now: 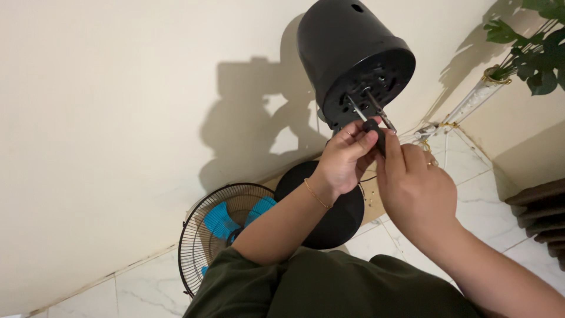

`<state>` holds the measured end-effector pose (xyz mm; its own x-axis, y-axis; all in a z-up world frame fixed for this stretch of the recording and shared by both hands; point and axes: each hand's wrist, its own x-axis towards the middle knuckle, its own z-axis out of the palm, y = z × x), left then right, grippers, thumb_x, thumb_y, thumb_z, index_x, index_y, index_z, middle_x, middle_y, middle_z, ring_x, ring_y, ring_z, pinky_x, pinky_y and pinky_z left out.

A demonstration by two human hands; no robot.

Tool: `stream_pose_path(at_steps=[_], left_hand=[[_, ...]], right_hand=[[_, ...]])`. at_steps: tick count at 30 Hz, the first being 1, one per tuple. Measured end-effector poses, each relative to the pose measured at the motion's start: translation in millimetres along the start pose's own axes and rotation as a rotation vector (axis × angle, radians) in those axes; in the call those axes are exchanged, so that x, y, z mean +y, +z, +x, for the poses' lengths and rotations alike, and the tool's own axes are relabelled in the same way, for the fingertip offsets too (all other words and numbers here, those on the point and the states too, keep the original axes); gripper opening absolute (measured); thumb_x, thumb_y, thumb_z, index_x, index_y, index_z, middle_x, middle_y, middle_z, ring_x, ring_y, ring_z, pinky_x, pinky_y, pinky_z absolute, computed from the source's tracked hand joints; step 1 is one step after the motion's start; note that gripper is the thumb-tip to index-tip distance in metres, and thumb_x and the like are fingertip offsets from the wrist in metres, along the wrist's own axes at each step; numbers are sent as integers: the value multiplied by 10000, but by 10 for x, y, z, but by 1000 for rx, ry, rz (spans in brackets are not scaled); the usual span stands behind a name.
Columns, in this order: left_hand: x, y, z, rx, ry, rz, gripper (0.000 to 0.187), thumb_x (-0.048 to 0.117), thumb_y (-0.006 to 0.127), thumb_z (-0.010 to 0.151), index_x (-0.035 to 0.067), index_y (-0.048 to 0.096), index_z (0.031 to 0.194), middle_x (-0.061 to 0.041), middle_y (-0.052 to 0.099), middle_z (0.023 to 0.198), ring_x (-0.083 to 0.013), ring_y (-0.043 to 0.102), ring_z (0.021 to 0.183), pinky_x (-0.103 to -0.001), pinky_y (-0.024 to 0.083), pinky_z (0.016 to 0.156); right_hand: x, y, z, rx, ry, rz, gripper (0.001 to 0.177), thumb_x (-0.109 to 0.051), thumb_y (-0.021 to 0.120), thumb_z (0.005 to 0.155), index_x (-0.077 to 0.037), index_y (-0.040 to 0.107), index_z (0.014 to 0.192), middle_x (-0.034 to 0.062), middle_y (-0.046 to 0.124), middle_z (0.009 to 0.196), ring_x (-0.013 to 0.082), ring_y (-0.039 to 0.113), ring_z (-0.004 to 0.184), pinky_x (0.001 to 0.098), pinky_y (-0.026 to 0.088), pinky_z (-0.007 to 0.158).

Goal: The person assembles a standing fan by using a screwdriver to tighten screws on the motor housing and then attaching the front wire cage. The person handles screws, the motor housing, and the fan cage during the process.

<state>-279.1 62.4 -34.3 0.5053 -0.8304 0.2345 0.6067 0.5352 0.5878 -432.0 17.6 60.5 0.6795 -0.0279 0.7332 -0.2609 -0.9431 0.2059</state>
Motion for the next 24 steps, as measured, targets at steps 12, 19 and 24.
stream_pose_path(at_steps=[12, 19, 24], left_hand=[[1610, -460, 1181, 477, 1004, 1326, 417, 364, 701, 991, -20, 703, 1151, -159, 729, 1122, -234, 671, 1064, -350, 526, 967], [1545, -675, 1790, 464, 445, 1068, 695, 499, 704, 896, -13, 539, 1336, -173, 675, 1238, -236, 658, 1119, -348, 519, 976], [1489, -718, 1794, 389, 533, 981, 619, 458, 720, 911, -32, 587, 1265, -161, 689, 1175, -214, 654, 1058, -334, 550, 935]], right_hand=[[-54, -7, 165, -257, 48, -155, 398, -403, 674, 999, -92, 575, 771, 44, 589, 592, 204, 596, 451, 346, 451, 394], [40, 38, 248, -679, 495, 263, 391, -406, 509, 1047, -63, 635, 907, 168, 682, 638, 365, 658, 597, 481, 512, 582], [224, 268, 137, -605, 985, 1252, 393, -411, 458, 1065, -65, 614, 963, -1, 499, 604, 145, 439, 497, 321, 347, 462]])
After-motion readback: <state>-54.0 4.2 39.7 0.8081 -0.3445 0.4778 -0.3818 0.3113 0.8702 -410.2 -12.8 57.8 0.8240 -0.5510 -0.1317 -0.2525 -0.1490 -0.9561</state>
